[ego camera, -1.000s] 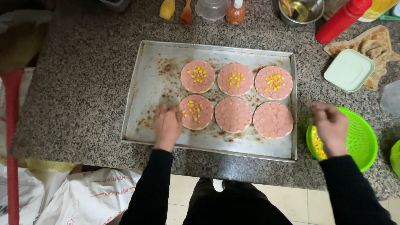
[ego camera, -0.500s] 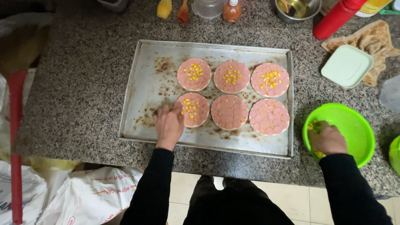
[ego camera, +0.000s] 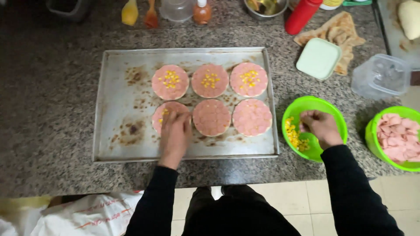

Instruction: The person prepares a baking tray with round dough bases topped with ham slices. They use a piping bag to apply a yellow sauce onto the ham, then sprinkle corn kernels over each base.

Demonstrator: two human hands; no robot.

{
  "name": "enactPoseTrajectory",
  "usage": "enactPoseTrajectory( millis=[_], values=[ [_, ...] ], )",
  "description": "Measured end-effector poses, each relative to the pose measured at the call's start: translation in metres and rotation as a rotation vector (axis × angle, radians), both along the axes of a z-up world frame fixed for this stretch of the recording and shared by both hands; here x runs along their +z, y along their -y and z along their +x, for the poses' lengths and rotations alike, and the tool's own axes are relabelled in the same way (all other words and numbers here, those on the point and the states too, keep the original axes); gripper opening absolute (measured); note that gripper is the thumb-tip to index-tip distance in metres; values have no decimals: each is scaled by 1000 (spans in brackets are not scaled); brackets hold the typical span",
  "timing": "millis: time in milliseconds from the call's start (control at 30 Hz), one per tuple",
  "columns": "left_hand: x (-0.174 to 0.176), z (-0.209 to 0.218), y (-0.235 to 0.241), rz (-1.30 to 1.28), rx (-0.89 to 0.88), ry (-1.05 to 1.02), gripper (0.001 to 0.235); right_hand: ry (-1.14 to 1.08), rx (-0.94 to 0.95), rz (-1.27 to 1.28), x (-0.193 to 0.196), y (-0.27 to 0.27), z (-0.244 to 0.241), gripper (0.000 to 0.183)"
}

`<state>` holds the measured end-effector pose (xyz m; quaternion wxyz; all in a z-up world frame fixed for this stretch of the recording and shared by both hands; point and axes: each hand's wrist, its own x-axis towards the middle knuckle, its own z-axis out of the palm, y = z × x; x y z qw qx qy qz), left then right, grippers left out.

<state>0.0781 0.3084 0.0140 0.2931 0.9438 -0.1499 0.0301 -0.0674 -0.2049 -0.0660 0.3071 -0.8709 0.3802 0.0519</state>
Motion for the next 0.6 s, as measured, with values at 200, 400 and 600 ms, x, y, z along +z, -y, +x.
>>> enactPoseTrajectory(
  millis=[200,400,600],
  values=[
    [15,-22,86,-389,-296,-102,40,411,-187,806,136,-128,42,27],
    [30,-26,77,-513,-169,-203,33,300,-105,1031,77,-270,96,30],
    [4,-12,-19,-195,162,-335,26,197,-100,1181,101,-366,117,44]
  ],
)
